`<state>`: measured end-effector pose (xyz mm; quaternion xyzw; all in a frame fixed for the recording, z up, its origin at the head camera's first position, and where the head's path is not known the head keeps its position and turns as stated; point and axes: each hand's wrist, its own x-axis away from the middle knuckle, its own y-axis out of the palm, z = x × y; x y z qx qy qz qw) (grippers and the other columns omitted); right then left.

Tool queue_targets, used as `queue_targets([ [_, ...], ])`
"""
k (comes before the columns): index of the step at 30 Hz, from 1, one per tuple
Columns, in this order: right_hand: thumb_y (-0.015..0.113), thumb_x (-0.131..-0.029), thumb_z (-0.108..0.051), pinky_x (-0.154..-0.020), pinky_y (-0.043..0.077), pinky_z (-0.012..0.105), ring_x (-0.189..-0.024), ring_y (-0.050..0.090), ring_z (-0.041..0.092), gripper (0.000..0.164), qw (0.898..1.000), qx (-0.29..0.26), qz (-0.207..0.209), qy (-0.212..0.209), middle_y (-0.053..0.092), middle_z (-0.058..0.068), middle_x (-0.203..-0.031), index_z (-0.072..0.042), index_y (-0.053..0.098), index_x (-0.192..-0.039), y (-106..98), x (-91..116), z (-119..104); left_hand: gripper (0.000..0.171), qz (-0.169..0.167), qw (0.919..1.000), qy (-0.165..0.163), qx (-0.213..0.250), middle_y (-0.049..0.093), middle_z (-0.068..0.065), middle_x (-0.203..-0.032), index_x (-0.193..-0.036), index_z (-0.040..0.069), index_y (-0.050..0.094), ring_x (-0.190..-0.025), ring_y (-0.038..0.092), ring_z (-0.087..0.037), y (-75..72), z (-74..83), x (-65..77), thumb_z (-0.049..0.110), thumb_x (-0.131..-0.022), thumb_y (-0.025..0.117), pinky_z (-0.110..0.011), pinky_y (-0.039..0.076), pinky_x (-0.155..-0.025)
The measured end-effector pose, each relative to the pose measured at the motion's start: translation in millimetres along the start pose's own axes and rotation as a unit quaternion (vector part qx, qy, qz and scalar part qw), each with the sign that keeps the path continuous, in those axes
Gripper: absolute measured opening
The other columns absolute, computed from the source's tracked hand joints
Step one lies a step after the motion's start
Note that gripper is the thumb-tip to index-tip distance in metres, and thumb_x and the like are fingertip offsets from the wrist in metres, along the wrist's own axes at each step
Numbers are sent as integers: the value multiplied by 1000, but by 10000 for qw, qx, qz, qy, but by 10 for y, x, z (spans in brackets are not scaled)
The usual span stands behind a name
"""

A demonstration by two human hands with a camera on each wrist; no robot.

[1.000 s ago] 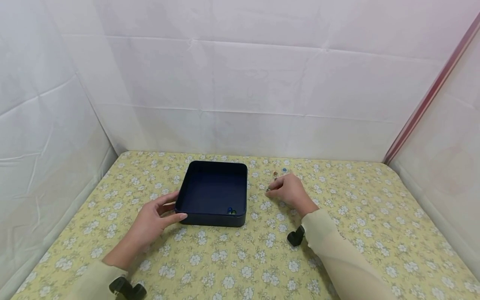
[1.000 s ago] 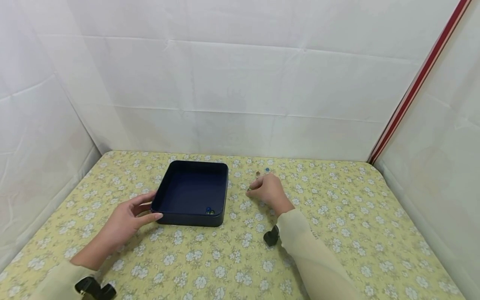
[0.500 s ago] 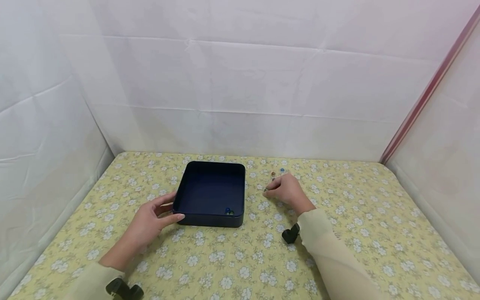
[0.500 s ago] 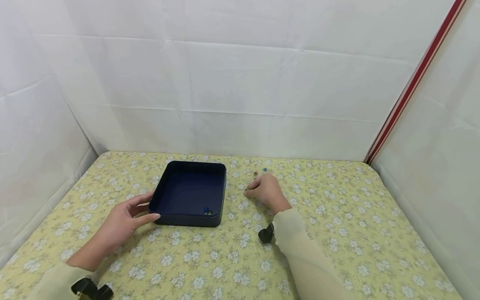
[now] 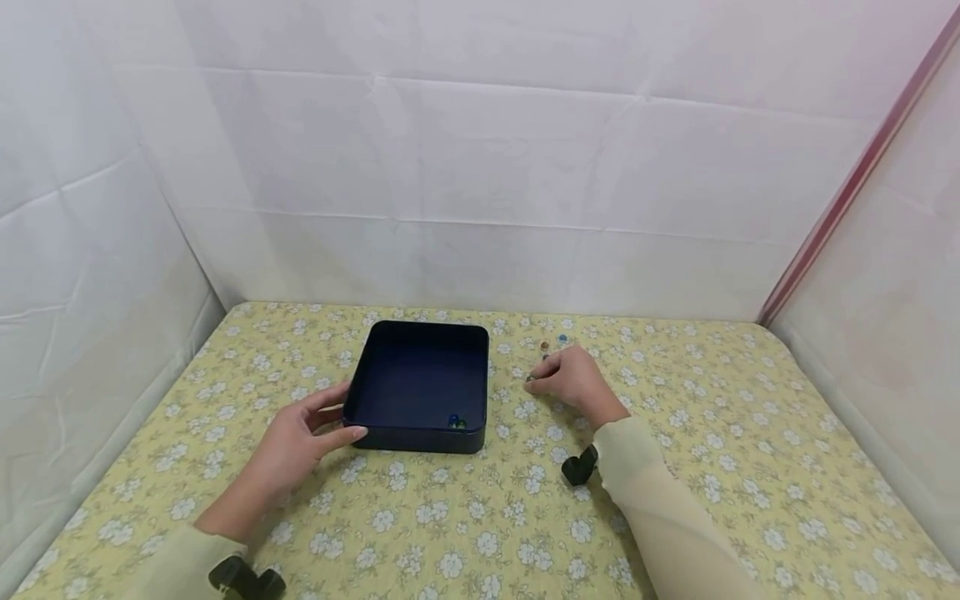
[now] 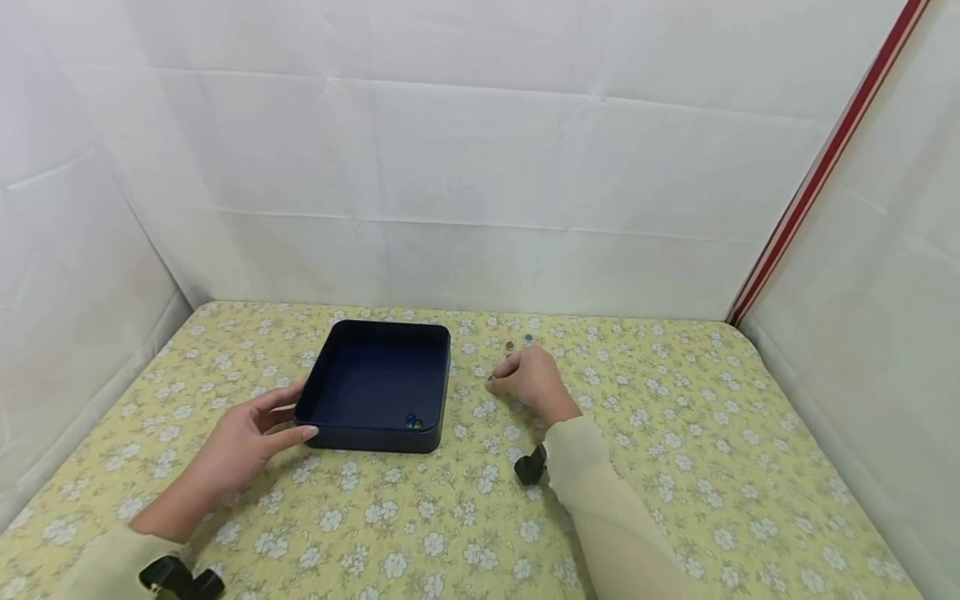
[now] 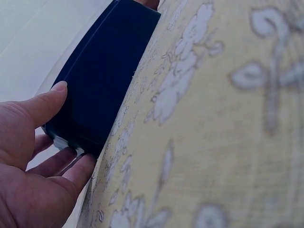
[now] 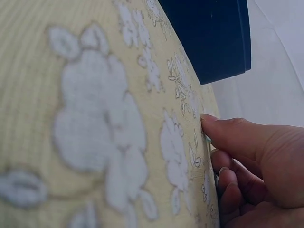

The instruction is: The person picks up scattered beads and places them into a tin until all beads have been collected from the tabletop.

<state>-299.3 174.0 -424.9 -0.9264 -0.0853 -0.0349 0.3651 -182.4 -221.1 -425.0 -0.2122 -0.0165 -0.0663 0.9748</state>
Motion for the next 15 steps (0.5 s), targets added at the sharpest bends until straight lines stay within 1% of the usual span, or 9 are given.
queue_targets([
  [5, 86, -86, -20, -87, 62, 42, -96, 71, 19, 11, 10000, 13, -22, 42, 77, 4, -113, -18, 84, -97, 1, -14, 6, 83, -16, 10000, 6, 15, 44, -16, -160, -160, 18, 39, -142, 49, -39, 0, 2, -1, 43, -90, 78, -29, 60, -95],
  [11, 86, -86, -21, -84, 62, 40, -93, 71, 18, 12, 10000, -42, -27, 50, 77, 3, -111, -17, 84, -97, 8, -12, -1, 82, 23, 10000, 46, -38, 45, -16, -159, -160, 20, 39, -142, 50, -39, -5, -9, 0, 44, -91, 78, -29, 60, -95],
  [15, 85, -86, -21, -85, 62, 40, -94, 71, 19, 12, 10000, -14, -30, 45, 77, 4, -111, -17, 84, -97, 0, -9, -7, 82, 22, 10000, 55, 2, 45, -16, -159, -159, 20, 40, -141, 50, -39, -4, -12, -1, 43, -91, 78, -28, 60, -95],
])
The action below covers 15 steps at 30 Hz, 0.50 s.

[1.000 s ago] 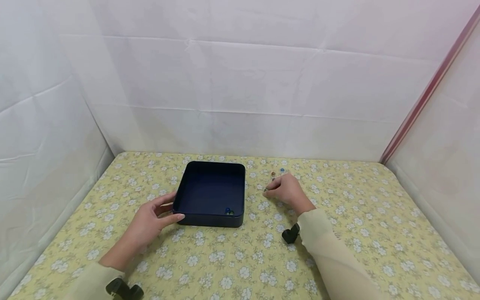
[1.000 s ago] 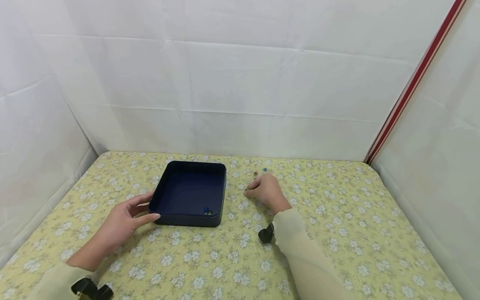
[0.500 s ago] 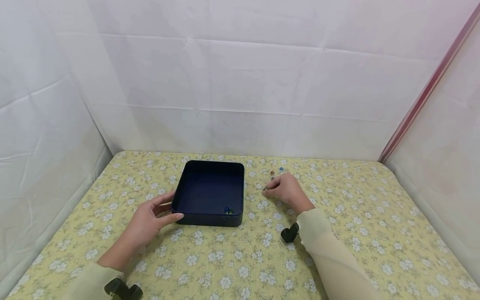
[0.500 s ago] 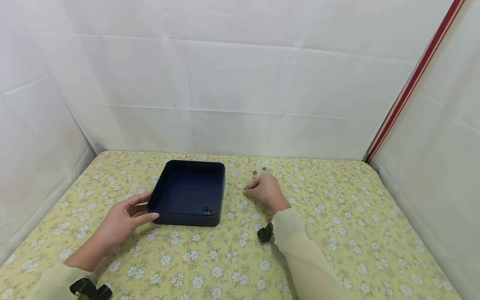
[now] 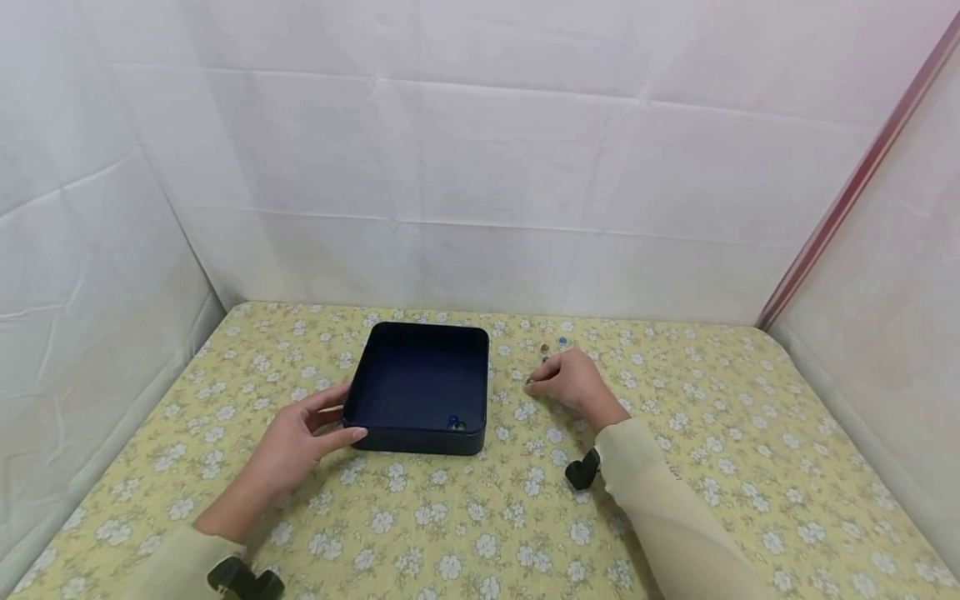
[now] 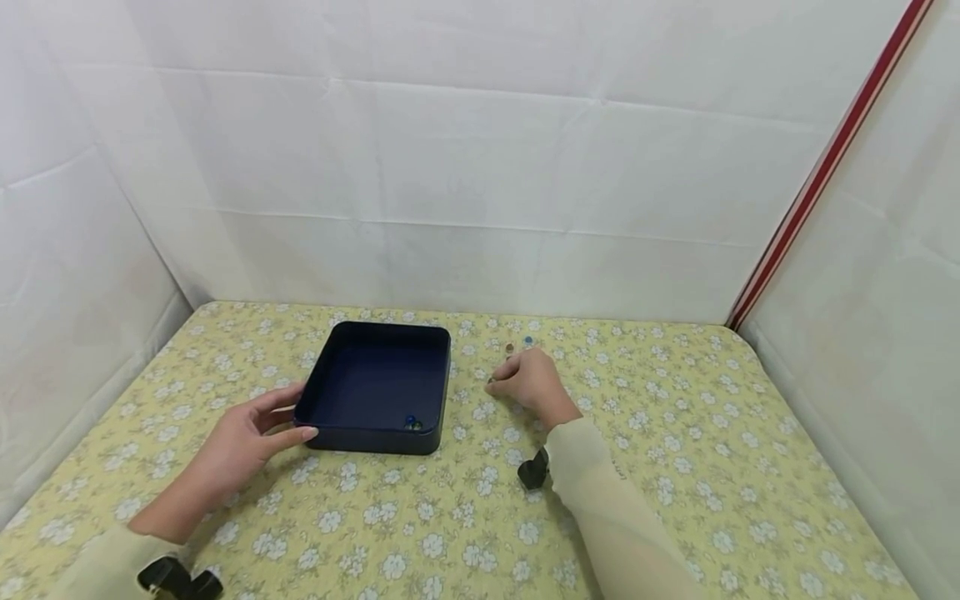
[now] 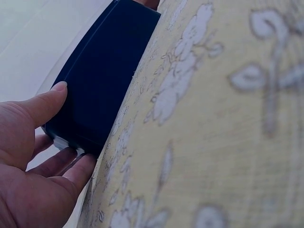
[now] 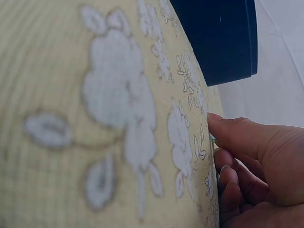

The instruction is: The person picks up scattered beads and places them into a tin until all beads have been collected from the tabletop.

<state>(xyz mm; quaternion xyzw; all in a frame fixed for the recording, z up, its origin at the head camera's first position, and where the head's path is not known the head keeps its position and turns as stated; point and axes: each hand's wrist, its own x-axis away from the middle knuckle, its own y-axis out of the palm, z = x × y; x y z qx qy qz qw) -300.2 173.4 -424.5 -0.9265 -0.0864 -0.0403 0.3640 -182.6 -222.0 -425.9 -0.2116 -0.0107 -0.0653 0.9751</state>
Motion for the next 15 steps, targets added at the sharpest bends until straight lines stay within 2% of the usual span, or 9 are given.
queue_targets([
  [15, 84, -87, -23, -83, 62, 39, -98, 70, 21, 16, 9999, -107, 4, -103, 75, 5, -115, -15, 82, -101, -4, 29, 33, 83, -26, 10000, 15, 15, 44, -17, -159, -159, 16, 40, -141, 50, -40, -3, -1, 5, 41, -91, 78, -28, 60, -95],
])
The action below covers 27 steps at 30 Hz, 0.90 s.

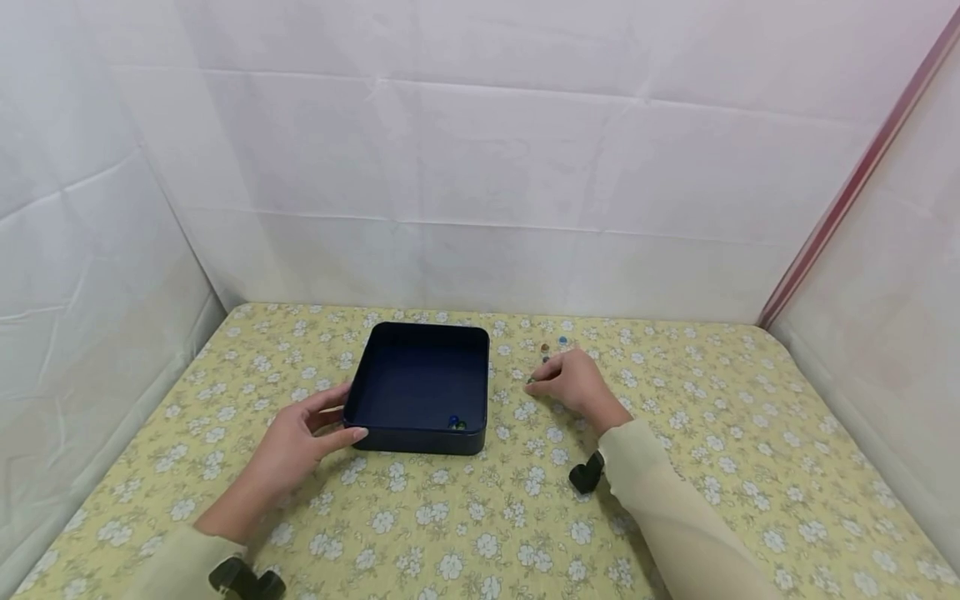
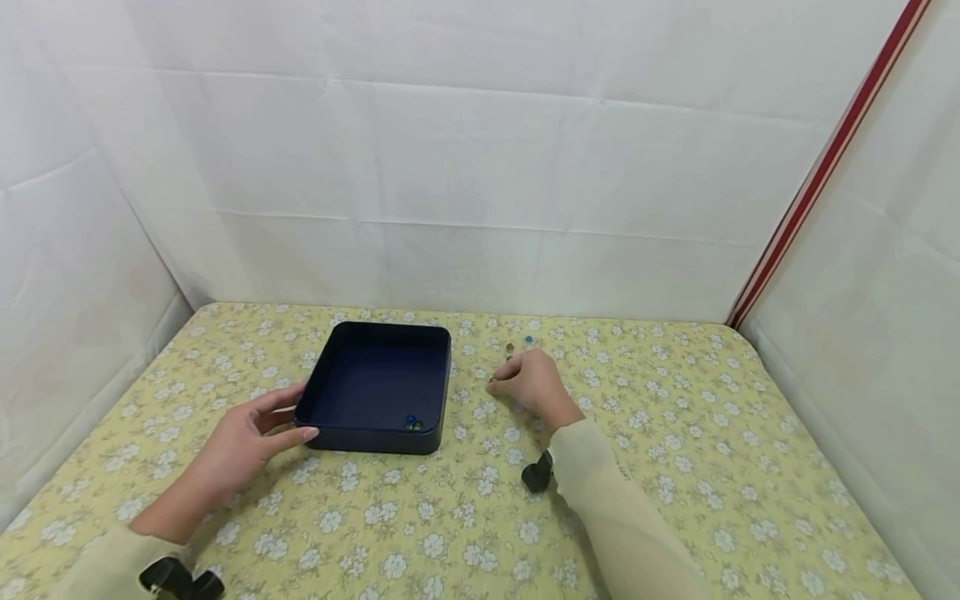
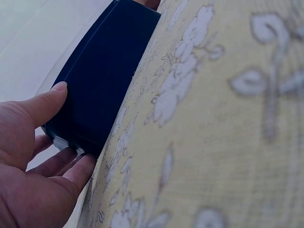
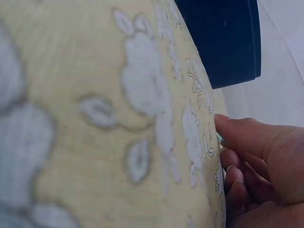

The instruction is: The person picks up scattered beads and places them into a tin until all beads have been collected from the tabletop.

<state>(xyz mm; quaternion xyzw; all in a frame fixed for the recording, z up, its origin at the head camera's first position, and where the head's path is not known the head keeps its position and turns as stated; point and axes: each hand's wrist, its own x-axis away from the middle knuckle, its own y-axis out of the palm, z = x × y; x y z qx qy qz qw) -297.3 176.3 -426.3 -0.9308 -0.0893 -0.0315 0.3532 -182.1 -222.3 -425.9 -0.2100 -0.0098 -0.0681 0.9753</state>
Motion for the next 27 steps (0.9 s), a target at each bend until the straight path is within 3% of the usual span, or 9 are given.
queue_targets([
  [10, 83, -89, -23, -83, 62, 39, -103, 70, 24, 20, 9999, -20, -5, -115, 74, 8, -122, -13, 82, -106, 5, 36, 3, 82, 8, 10000, 7, -2, 45, -17, -159, -159, 17, 39, -141, 50, -40, -5, -9, 4, 42, -91, 78, -28, 60, -95],
  [27, 85, -87, -28, -80, 62, 36, -96, 71, 19, 20, 9998, -119, 38, -139, 75, 5, -117, -17, 83, -103, 12, 61, 21, 83, -4, 10000, 36, 56, 45, -17, -159, -159, 17, 40, -142, 50, -39, -1, -2, 4, 41, -91, 79, -27, 59, -95],
])
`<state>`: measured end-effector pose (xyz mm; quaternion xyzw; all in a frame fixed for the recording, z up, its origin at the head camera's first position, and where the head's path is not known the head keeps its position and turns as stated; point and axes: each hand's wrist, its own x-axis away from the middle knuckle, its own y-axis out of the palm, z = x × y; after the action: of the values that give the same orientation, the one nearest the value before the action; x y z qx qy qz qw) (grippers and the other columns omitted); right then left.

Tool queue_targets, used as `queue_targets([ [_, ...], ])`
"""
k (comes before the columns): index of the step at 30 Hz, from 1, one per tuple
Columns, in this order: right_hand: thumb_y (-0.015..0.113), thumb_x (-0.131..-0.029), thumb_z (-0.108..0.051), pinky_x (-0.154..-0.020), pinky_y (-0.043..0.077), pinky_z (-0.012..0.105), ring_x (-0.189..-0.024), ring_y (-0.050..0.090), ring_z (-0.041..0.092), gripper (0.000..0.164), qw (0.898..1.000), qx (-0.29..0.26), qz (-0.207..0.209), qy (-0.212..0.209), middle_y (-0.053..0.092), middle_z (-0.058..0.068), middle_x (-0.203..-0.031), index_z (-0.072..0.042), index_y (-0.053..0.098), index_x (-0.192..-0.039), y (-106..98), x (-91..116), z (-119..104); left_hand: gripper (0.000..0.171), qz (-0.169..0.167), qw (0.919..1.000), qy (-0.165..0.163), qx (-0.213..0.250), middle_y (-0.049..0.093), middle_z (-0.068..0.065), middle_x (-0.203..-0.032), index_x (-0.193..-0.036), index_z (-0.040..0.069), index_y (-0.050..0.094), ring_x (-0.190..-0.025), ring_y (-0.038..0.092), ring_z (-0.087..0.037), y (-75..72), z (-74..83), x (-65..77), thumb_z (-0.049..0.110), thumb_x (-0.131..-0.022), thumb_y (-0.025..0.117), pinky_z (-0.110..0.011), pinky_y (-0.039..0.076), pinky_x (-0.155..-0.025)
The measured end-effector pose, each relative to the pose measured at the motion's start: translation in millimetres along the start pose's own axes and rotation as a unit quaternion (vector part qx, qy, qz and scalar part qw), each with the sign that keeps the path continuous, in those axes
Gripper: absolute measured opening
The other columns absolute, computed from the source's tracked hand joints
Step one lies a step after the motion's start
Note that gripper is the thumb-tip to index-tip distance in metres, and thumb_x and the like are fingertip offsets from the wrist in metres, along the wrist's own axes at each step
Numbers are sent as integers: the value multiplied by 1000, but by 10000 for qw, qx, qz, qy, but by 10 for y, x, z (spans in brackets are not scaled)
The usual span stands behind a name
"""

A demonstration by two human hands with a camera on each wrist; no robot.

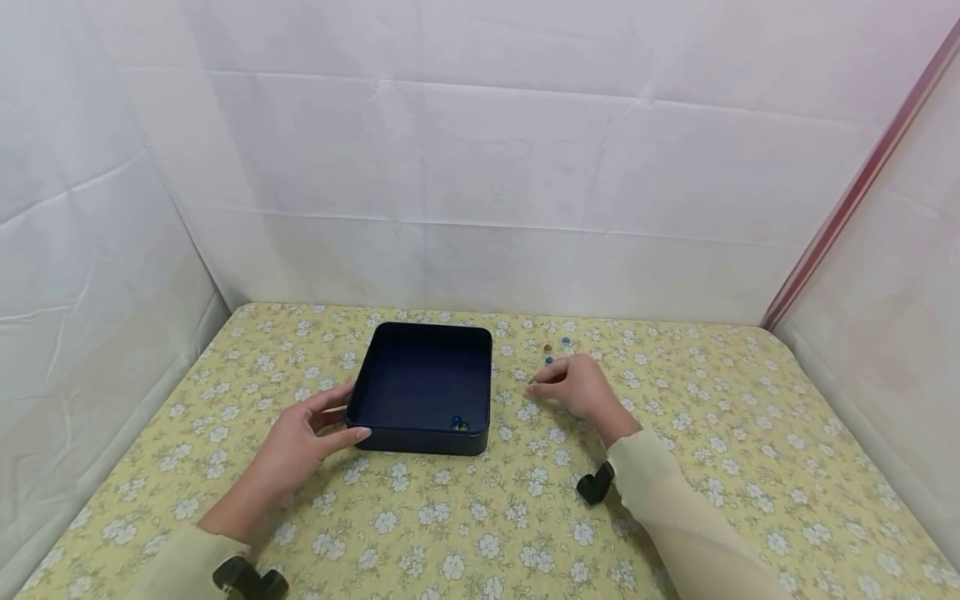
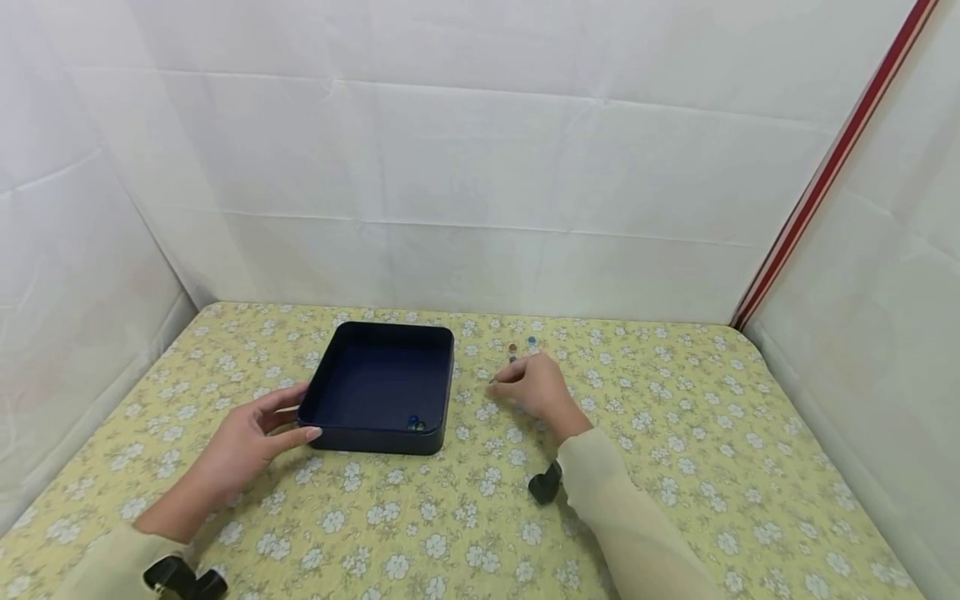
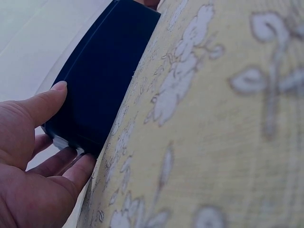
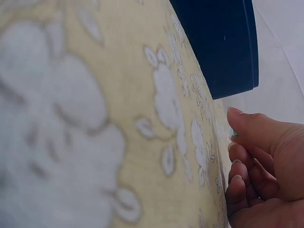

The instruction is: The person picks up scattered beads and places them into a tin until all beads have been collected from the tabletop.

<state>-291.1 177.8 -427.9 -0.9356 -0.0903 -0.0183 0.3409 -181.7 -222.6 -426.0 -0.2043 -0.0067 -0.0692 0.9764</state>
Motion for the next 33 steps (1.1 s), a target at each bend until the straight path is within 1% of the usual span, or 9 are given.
queue_targets([
  [6, 85, -87, -27, -77, 61, 33, -92, 70, 17, 19, 9997, -126, 17, -197, 75, 4, -111, -17, 83, -103, 33, 21, 10, 81, -9, 10000, 40, 35, 44, -18, -159, -159, 16, 39, -142, 49, -40, 2, 26, 11, 38, -92, 78, -25, 59, -94],
  [12, 84, -87, -27, -76, 61, 32, -89, 71, 15, 20, 9987, -377, -51, -350, 76, 3, -108, -17, 83, -104, 52, 54, 10, 82, -3, 10000, -11, 23, 45, -17, -158, -159, 17, 40, -142, 50, -40, 4, 26, 15, 39, -91, 79, -26, 59, -95],
  [24, 84, -88, -31, -78, 61, 32, -94, 70, 17, 22, 9972, -632, 84, -385, 74, 3, -111, -17, 82, -106, 104, 98, -8, 82, 17, 10000, 1, -24, 45, -16, -159, -159, 19, 40, -142, 50, -40, 2, 25, 12, 41, -91, 79, -27, 60, -95],
  [30, 83, -89, -29, -78, 61, 32, -91, 70, 17, 20, 9958, -766, 110, -485, 74, 3, -111, -18, 83, -105, 125, 127, -36, 82, -32, 10000, 53, -25, 43, -17, -160, -160, 18, 38, -142, 49, -41, -3, 38, 16, 40, -92, 77, -27, 59, -95],
  [33, 83, -89, -30, -77, 61, 32, -90, 70, 16, 21, 9949, -807, 122, -600, 74, 3, -112, -18, 82, -106, 134, 137, -44, 82, -21, 10000, 36, -10, 44, -17, -160, -160, 18, 38, -142, 49, -40, -1, 33, 18, 40, -92, 78, -27, 59, -95],
])
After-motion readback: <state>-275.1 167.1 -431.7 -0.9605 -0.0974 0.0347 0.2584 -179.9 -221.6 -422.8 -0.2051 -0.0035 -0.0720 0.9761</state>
